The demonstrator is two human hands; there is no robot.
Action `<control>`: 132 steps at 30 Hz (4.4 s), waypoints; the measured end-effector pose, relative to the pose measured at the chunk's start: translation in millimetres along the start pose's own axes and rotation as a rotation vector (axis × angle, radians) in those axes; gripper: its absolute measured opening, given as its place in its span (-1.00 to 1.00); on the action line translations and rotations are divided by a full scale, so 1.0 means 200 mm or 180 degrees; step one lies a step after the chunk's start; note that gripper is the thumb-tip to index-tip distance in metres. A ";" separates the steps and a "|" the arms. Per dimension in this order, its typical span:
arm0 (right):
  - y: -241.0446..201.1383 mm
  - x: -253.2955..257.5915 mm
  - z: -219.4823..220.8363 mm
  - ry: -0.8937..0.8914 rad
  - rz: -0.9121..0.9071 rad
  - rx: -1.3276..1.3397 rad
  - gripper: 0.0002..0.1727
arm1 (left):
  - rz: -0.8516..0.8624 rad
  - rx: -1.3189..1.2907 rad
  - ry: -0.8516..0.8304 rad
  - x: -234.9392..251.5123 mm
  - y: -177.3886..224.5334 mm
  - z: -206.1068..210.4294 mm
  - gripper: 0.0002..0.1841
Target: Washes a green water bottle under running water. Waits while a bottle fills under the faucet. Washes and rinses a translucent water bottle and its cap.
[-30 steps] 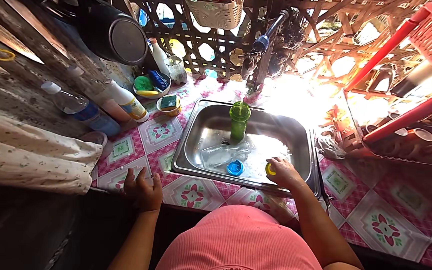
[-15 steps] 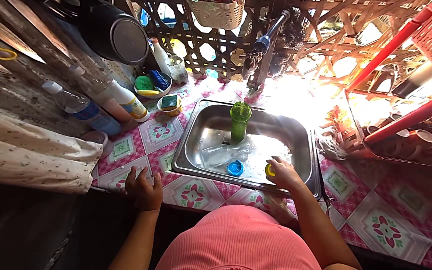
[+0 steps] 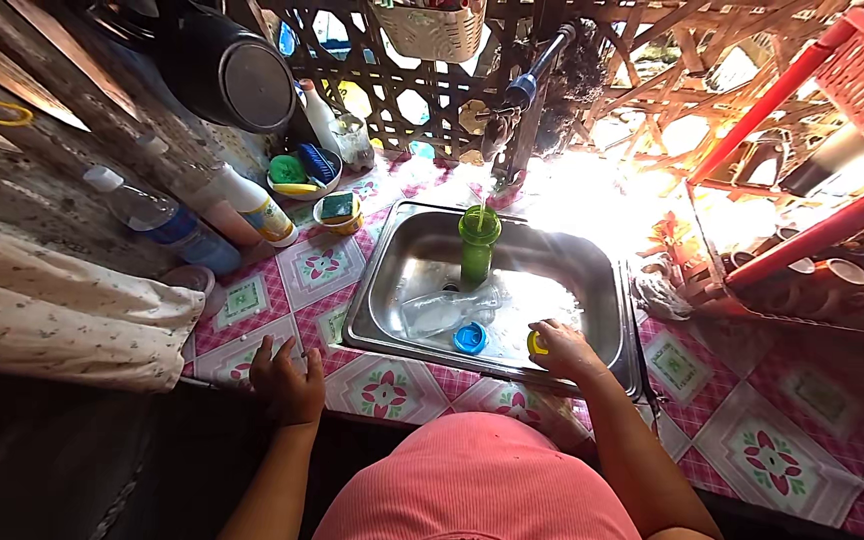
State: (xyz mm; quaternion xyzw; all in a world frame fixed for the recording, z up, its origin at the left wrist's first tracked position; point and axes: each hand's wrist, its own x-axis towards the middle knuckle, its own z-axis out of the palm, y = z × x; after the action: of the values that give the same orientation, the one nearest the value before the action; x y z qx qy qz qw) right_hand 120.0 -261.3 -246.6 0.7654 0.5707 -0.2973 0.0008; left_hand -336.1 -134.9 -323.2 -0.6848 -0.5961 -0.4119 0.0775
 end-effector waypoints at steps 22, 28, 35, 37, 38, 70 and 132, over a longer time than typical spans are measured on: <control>-0.01 -0.01 0.00 0.0233 0.0077 -0.0267 -0.18 | 0.0116 0.0098 -0.0385 0.02 0.00 0.00 -0.28; 0.00 -0.01 0.01 0.0192 0.0063 -0.0257 -0.22 | 0.0118 0.0018 -0.0389 0.02 0.01 0.00 -0.30; 0.01 -0.02 0.01 0.0184 0.0058 -0.0087 -0.15 | 0.0183 -0.0037 -0.0382 0.03 0.01 -0.01 -0.32; 0.00 -0.02 0.00 0.0207 0.0074 -0.0033 -0.09 | 0.0182 -0.0054 -0.0393 0.03 0.01 -0.01 -0.32; 0.00 -0.02 0.00 0.0221 0.0081 -0.0030 -0.08 | 0.0176 -0.0048 -0.0394 0.03 0.01 -0.01 -0.32; 0.01 -0.02 0.01 0.0192 -0.0029 -0.0126 -0.15 | 0.0182 0.0513 -0.0839 0.05 0.07 -0.03 -0.35; -0.02 -0.02 -0.03 0.0191 0.0054 0.0097 -0.13 | -0.0017 0.0640 -0.1030 0.04 0.07 -0.03 -0.29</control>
State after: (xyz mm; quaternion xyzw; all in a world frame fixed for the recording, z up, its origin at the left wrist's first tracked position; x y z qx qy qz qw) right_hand 118.2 -262.5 -238.8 0.7788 0.5593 -0.2829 -0.0254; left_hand -326.3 -135.9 -308.7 -0.7294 -0.6407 -0.2350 0.0477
